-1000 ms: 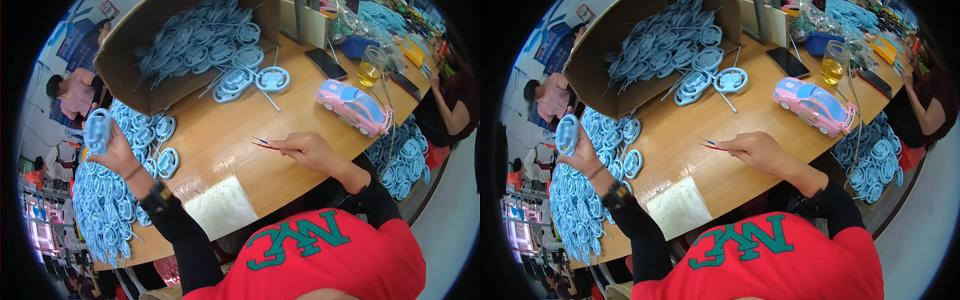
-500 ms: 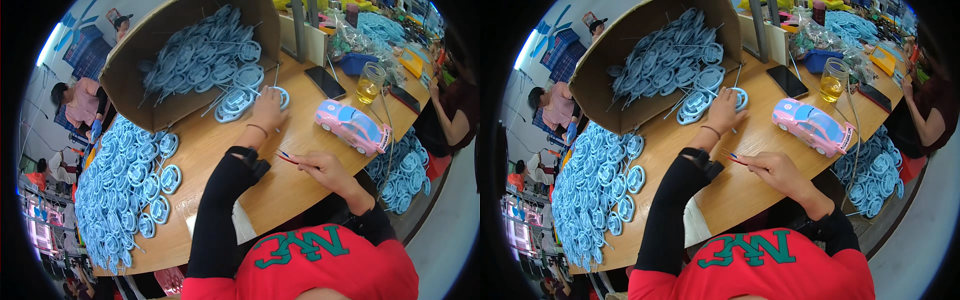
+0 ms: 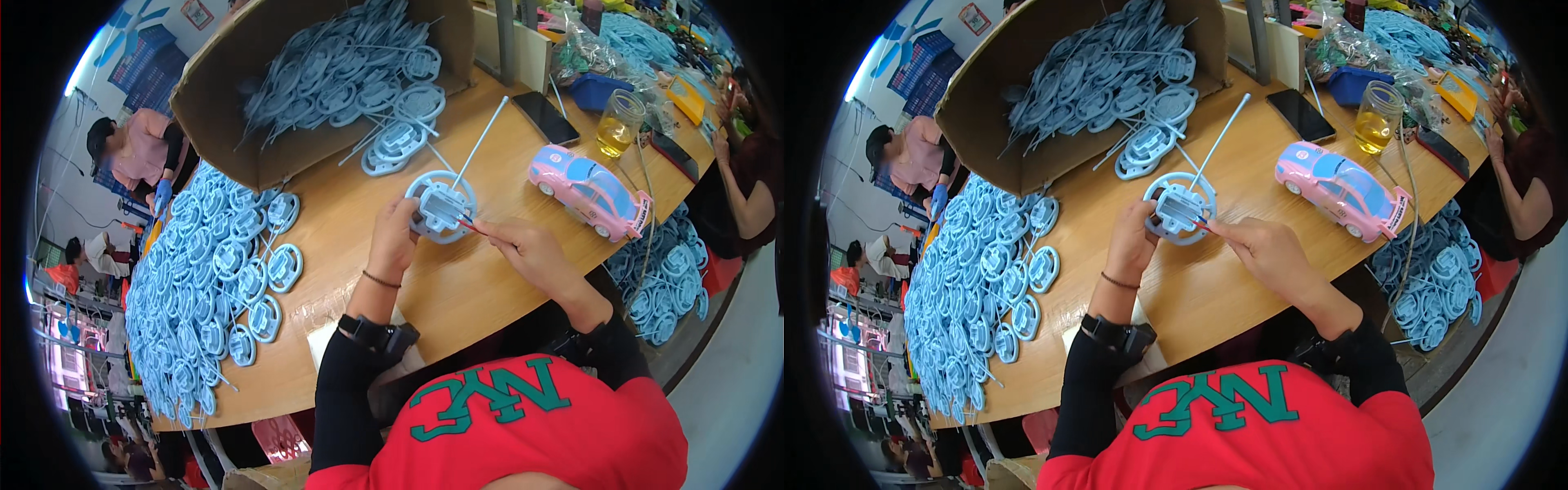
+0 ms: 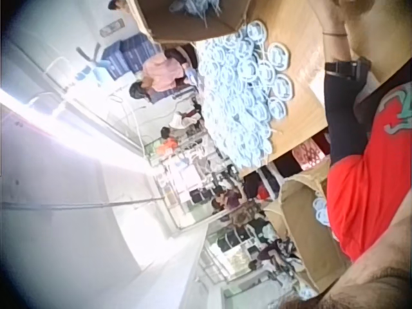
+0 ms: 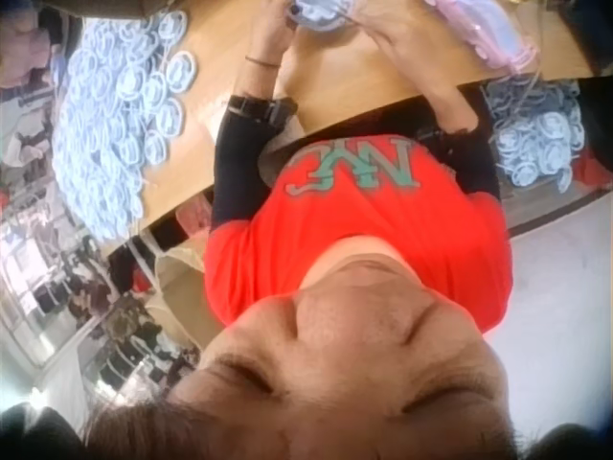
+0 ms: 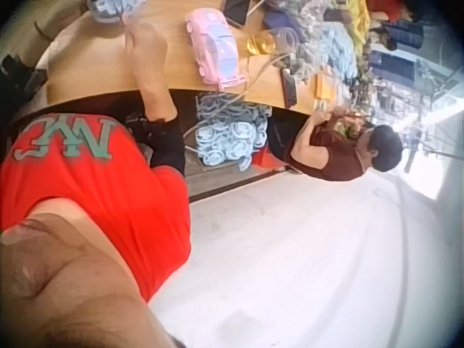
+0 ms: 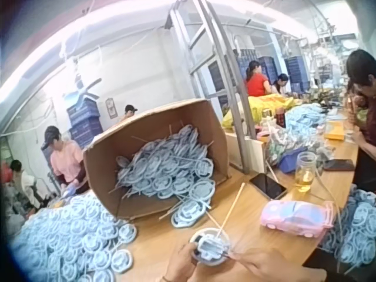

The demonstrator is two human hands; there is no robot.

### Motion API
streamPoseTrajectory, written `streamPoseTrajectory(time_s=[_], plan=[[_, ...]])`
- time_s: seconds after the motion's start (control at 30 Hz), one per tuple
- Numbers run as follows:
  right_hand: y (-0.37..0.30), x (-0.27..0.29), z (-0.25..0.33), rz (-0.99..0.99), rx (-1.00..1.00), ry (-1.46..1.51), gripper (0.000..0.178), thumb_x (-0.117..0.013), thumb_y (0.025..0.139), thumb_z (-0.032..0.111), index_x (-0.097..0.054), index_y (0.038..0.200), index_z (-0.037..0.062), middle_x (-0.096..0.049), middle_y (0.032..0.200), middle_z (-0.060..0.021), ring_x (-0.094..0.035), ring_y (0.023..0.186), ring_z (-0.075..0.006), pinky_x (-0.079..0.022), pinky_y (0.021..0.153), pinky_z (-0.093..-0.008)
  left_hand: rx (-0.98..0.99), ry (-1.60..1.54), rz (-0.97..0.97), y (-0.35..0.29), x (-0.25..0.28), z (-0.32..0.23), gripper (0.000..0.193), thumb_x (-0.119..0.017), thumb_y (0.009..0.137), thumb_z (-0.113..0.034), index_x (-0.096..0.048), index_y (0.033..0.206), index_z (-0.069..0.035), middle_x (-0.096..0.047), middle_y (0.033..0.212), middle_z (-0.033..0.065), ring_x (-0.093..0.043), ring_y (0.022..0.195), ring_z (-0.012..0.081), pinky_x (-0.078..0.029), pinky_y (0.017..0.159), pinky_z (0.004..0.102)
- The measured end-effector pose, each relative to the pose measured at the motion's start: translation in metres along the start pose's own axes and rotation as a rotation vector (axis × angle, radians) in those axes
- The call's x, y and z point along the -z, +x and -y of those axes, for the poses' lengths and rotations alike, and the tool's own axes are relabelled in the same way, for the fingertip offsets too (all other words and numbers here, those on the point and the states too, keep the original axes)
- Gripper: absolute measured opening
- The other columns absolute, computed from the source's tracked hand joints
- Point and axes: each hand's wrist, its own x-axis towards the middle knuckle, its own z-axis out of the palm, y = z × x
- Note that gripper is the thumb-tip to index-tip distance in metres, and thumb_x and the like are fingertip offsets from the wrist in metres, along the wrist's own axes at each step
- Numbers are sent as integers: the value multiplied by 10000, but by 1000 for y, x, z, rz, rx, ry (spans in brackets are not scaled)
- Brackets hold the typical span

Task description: Assemble circular plastic components with wires and antennas at a workbench.

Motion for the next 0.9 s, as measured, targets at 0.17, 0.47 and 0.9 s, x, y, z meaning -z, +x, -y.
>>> streamPoseTrajectory(time_s=[0.17, 0.47, 0.9], plan=[[2, -9, 9, 100, 4, -105, 300, -598, 858, 89, -668, 1146, 134, -659, 860, -130, -636, 771, -307, -494, 657, -398, -22, -148, -110, -45, -19, 5, 252, -576, 954, -195, -578, 1150, -36, -652, 1008, 45, -632, 885, 132, -533, 749, 281], [3, -12, 16, 83, 34, -76, 364, -618, 820, 31, -668, 1163, 145, -655, 859, -128, -630, 754, -293, -493, 659, -359, -95, -285, -94, -53, -25, 21, 251, -544, 979, -212, -571, 1171, -51, -645, 1067, 42, -611, 973, 134, -503, 856, 304], [0, -5, 17, 98, 37, -39, 267, -637, 844, 119, -700, 1098, 175, -676, 879, -126, -648, 781, -314, -502, 666, -396, 103, -166, 93, -54, -20, 9, 389, -514, 984, -347, -559, 1205, -30, -643, 1107, 81, -622, 1017, 175, -520, 883, 334]])
